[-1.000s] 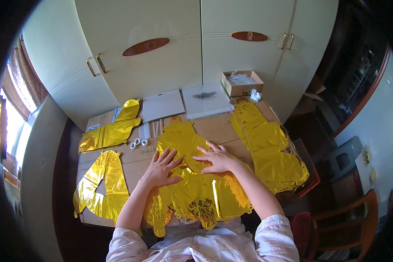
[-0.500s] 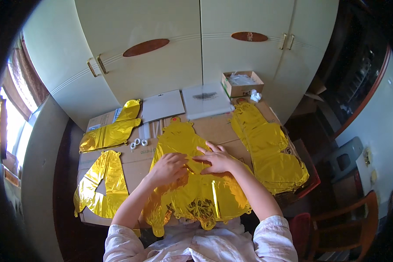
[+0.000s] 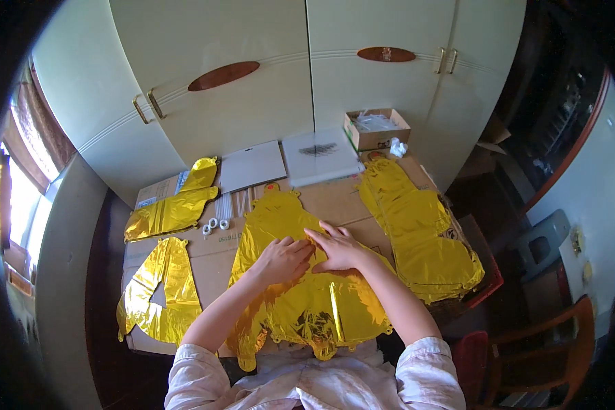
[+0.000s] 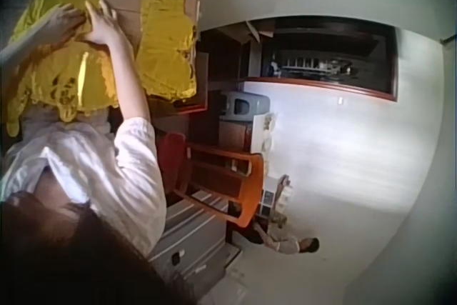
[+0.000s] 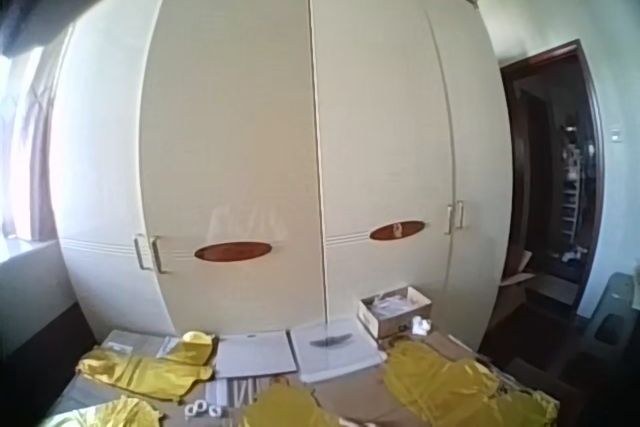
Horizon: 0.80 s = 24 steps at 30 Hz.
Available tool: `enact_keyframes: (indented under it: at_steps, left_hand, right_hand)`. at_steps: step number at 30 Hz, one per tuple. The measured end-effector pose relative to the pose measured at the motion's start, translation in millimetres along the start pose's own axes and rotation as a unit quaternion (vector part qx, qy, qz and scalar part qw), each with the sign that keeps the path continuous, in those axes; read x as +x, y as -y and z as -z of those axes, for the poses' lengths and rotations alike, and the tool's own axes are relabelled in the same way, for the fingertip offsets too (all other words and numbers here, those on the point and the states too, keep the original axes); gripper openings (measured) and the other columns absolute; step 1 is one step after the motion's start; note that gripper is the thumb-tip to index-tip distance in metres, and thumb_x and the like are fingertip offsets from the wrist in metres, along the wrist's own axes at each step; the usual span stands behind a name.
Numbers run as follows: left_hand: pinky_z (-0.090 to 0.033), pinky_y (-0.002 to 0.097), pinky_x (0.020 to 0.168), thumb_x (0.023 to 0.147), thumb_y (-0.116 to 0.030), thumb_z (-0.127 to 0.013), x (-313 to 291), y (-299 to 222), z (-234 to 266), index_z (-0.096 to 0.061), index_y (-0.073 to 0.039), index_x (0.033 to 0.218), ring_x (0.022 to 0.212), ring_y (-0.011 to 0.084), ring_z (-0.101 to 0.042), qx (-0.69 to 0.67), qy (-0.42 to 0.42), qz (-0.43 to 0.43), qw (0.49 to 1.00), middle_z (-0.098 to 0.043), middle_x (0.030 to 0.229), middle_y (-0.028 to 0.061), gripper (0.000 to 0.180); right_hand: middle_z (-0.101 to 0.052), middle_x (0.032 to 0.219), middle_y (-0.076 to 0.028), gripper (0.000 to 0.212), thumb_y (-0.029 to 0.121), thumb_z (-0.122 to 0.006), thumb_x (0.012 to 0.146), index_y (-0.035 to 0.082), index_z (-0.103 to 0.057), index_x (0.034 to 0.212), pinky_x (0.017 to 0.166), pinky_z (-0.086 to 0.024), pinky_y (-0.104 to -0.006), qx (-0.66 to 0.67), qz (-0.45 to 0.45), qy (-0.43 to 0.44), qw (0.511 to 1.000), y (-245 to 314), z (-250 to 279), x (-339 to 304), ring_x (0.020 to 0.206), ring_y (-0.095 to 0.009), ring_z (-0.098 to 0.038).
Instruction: Unfolding and arranging gold metallic foil balloons on a workspace table.
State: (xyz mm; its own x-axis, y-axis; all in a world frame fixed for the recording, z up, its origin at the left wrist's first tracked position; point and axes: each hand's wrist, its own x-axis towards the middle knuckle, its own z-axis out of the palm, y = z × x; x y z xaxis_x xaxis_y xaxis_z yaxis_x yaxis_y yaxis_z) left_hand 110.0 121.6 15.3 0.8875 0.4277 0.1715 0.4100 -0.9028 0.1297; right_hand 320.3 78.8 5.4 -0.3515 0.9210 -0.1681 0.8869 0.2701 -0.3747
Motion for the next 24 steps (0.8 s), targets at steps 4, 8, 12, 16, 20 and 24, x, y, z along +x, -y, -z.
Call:
enact_keyframes:
  at_steps: [4, 8, 12, 16, 20, 24]
  left_hand:
    - [-0.047, 0.0395, 0.086, 0.083, -0.040, -0.061, 1.7, 3.4, 2.8, -0.057, -0.011, 0.126, 0.103, 0.0248, -0.055, 0.003, 0.028, 0.025, 0.999, -0.056, 0.122, 0.0042, 0.052]
    - [-0.045, 0.0412, 0.092, 0.079, -0.050, -0.064, 5.1, 8.7, 4.3, -0.052, -0.012, 0.133, 0.107, 0.0284, -0.053, -0.001, 0.065, 0.044, 0.997, -0.052, 0.128, 0.0081, 0.068]
    - [-0.045, 0.0406, 0.091, 0.071, -0.055, -0.069, 3.8, 12.5, -1.1, -0.054, -0.011, 0.129, 0.105, 0.0275, -0.053, 0.011, 0.018, 0.034, 0.999, -0.054, 0.123, 0.0079, 0.074]
    - [-0.042, 0.0437, 0.096, 0.072, -0.059, -0.068, 6.4, 14.1, 2.9, -0.051, -0.011, 0.133, 0.112, 0.0323, -0.050, -0.009, 0.056, 0.048, 0.997, -0.050, 0.128, 0.0128, 0.080]
    - [-0.041, 0.0438, 0.098, 0.072, -0.060, -0.068, 5.4, 15.3, 2.2, -0.051, -0.010, 0.133, 0.113, 0.0327, -0.050, -0.012, 0.049, 0.044, 0.998, -0.050, 0.127, 0.0133, 0.081]
    - [-0.043, 0.0409, 0.093, 0.072, -0.059, -0.069, 2.9, 15.2, 1.7, -0.051, -0.007, 0.133, 0.108, 0.0285, -0.052, 0.003, 0.014, 0.027, 1.000, -0.053, 0.122, 0.0102, 0.082]
  right_hand:
    - [-0.029, 0.154, -0.013, 0.109, 0.055, -0.075, 0.071, 0.015, -0.015, 0.152, 0.116, -0.014, -0.0475, 0.003, -0.002, 0.002, 1.000, 0.9, 0.4, 0.8, 0.146, -0.028, -0.014]
    - [-0.027, 0.155, -0.011, 0.113, 0.060, -0.073, 0.071, 0.017, -0.009, 0.153, 0.116, -0.014, -0.0485, -0.010, -0.001, 0.007, 1.000, -2.8, -3.2, 3.3, 0.146, -0.029, -0.012]
    - [-0.023, 0.157, -0.008, 0.114, 0.063, -0.071, 0.070, 0.018, -0.006, 0.154, 0.116, -0.011, -0.0527, -0.041, -0.004, 0.003, 0.999, -3.1, -5.3, 5.2, 0.147, -0.031, -0.009]
    - [-0.020, 0.158, -0.005, 0.115, 0.065, -0.070, 0.070, 0.018, -0.007, 0.154, 0.115, -0.007, -0.0575, -0.067, -0.032, 0.019, 0.997, 3.1, -0.5, 4.4, 0.147, -0.032, -0.006]
    - [-0.020, 0.158, -0.004, 0.111, 0.066, -0.068, 0.070, 0.018, -0.013, 0.153, 0.115, -0.005, -0.0591, -0.075, -0.031, 0.012, 0.997, 5.3, 1.5, 1.7, 0.147, -0.031, -0.007]
    - [-0.026, 0.156, -0.004, 0.099, 0.062, -0.066, 0.076, 0.018, -0.021, 0.152, 0.115, -0.008, -0.0592, -0.111, -0.005, -0.033, 0.993, 10.1, 2.5, -14.1, 0.146, -0.030, -0.011]
